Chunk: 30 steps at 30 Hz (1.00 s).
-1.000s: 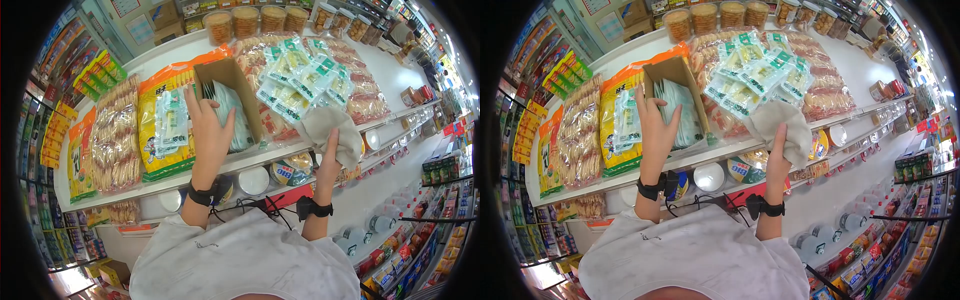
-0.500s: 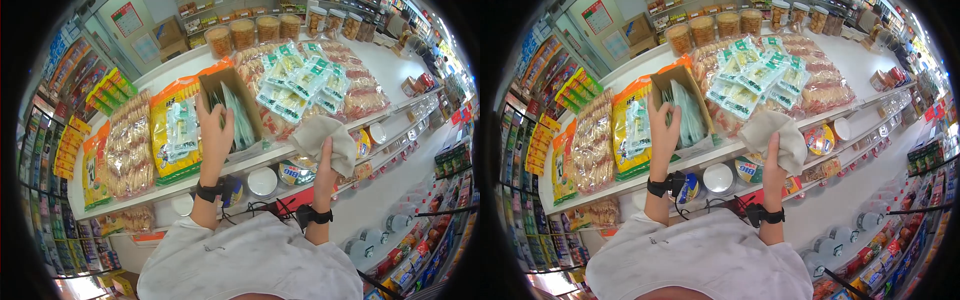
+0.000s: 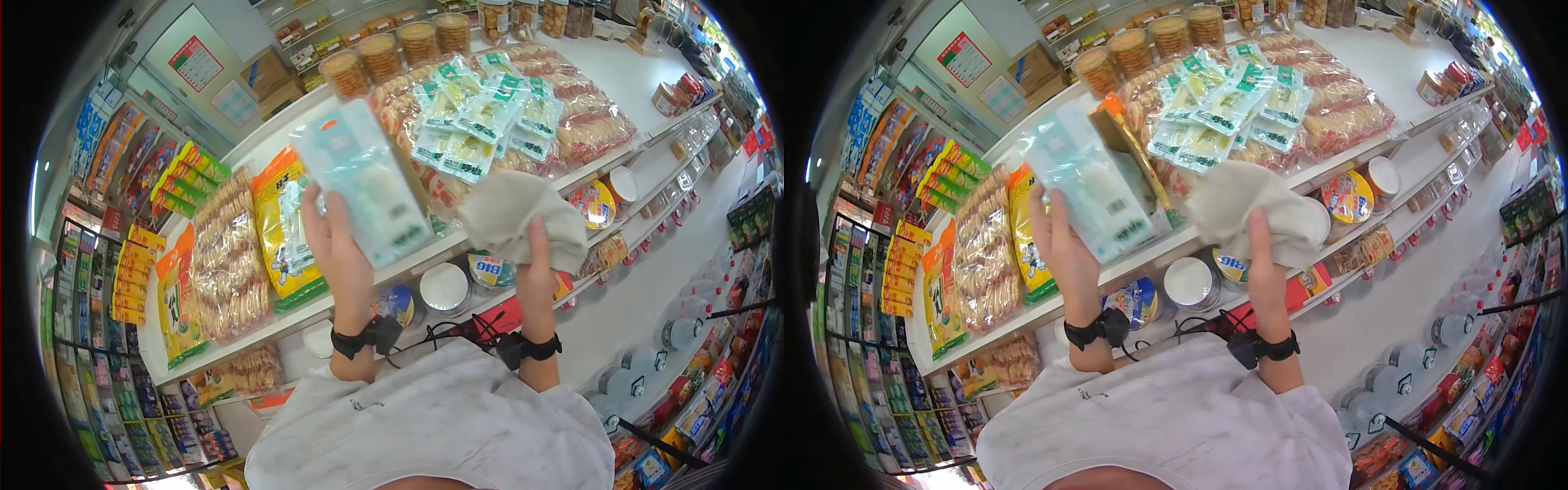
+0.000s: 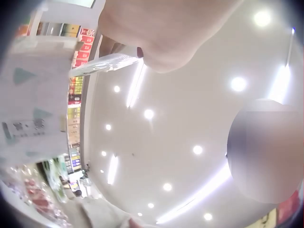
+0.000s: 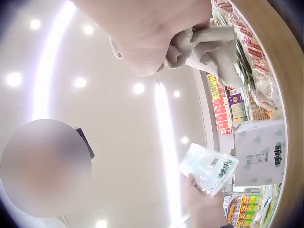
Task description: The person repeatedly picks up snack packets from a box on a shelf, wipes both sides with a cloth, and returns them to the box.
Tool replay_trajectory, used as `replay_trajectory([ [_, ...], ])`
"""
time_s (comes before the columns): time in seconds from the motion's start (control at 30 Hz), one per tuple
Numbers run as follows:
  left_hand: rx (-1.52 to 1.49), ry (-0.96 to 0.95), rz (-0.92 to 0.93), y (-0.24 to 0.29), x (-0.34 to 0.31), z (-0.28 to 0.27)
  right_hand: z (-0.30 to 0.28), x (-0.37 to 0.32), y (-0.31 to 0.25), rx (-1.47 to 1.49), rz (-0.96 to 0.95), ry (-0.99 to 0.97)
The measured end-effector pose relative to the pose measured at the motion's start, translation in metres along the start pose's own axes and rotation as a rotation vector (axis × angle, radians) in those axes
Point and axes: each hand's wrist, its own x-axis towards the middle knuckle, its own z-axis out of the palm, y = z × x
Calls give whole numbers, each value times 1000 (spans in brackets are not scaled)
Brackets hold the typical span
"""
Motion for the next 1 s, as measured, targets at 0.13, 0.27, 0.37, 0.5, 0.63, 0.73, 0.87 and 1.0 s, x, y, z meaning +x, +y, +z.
replay_trajectory([
  [0.13,-63,-249,-232,0,-28,21,27,-6,-27,898,527,-154],
  [0.27,-171,-269,-274,2,-39,30,27,-13,-25,1233,537,-241],
  [0.37,-213,-329,-273,9,-45,30,20,-8,-42,1032,539,-325],
  [0.5,-233,-377,-331,12,-47,31,19,-9,-38,552,256,-336],
  [0.63,-312,-380,-347,4,-47,27,13,2,-54,314,-186,-243],
  [0.73,-299,-261,-315,5,-39,29,7,22,-73,281,-83,-97],
  [0.87,-312,-401,-332,3,-34,31,25,23,-100,55,-233,-313],
  [1.0,-29,-651,-237,-25,-41,21,33,34,-69,-216,-492,-320],
])
